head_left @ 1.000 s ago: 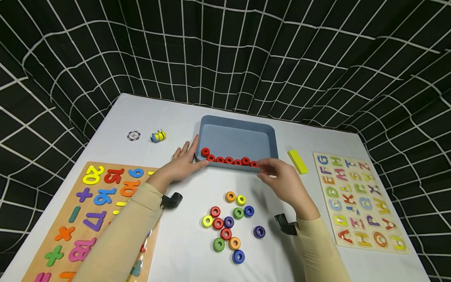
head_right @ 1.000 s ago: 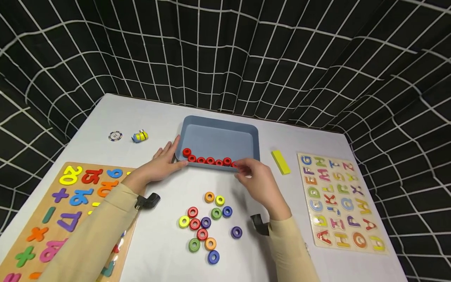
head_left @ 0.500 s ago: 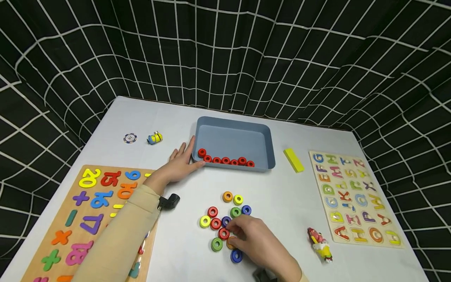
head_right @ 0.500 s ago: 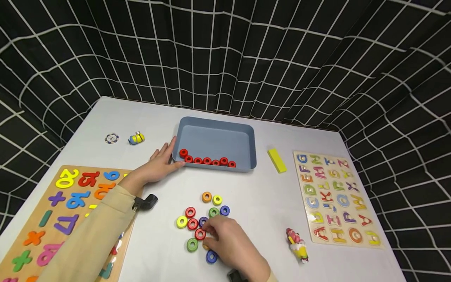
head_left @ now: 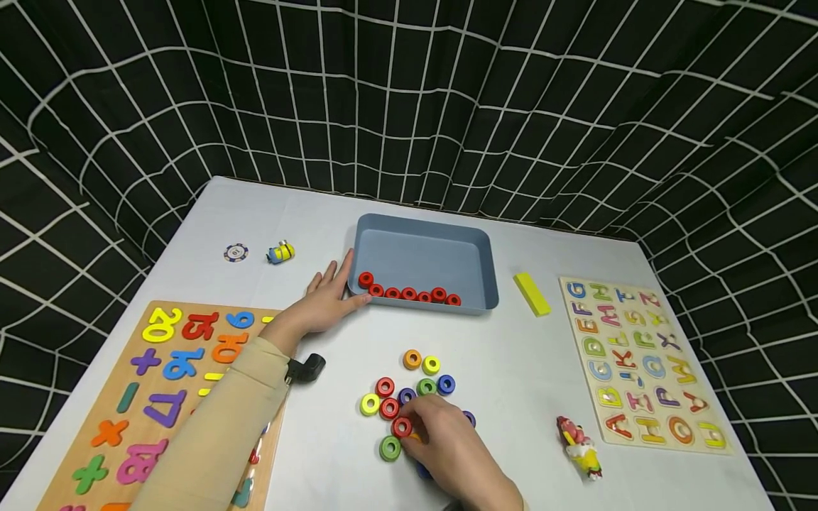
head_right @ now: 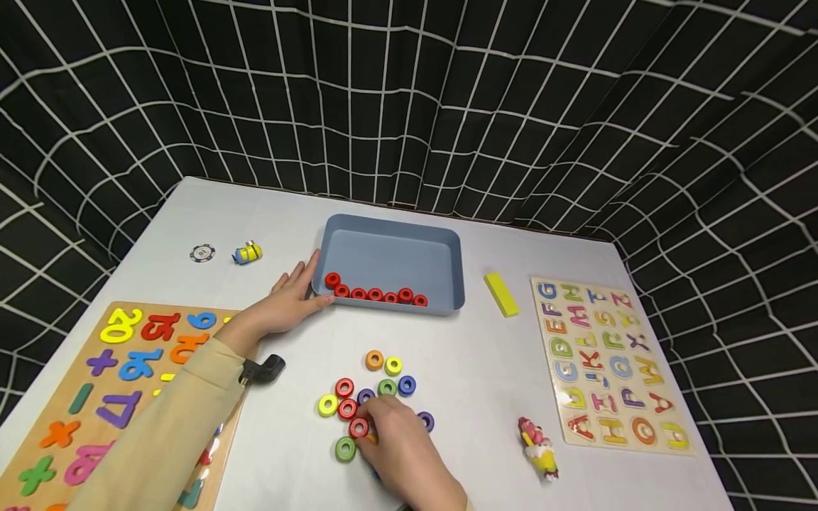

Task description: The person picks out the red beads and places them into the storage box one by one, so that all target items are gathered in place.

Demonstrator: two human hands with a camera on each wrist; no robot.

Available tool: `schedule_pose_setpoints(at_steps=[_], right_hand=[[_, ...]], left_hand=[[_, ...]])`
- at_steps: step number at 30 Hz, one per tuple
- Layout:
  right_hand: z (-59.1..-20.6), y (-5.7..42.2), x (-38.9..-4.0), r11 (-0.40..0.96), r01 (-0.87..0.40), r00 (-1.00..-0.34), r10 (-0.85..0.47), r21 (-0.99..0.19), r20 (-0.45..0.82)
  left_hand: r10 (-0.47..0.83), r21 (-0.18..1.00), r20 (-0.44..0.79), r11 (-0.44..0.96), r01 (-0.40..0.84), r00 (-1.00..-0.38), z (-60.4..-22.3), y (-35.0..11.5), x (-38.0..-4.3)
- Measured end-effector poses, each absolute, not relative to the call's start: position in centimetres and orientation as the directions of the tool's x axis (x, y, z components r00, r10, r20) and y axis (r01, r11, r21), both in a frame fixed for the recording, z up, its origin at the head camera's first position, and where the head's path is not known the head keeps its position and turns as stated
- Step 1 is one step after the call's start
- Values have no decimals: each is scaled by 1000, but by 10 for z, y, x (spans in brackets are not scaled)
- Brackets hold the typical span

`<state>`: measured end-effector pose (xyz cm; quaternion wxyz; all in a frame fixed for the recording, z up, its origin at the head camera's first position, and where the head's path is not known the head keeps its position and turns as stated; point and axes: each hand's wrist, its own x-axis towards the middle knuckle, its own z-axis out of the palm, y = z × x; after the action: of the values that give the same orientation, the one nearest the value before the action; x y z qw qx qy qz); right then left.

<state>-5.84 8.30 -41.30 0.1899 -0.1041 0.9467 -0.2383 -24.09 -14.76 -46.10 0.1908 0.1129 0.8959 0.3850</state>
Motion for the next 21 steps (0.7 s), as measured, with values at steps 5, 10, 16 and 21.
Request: schedule_pose_setpoints(at_steps=[5,10,16,21], right_hand=[[-406,90,-62,864,-78,-919,-255,-498,-299],[-388,120,-86,843,-98,-979,-178,-528,-103],[-380,160,-153,812,-120,-993,-84,-571,89],[-388,171,-195,853,-55,-998,-31,-519,55]], left_hand=[[350,733,-244,677,64,-904,-460,-148,-240],[348,730,-239,680,69,-907,-457,-149,-239],[342,728,-247,683,59,-907,-456,-150,-238],[355,721,-245,689,75,-902,-458,-148,-241]])
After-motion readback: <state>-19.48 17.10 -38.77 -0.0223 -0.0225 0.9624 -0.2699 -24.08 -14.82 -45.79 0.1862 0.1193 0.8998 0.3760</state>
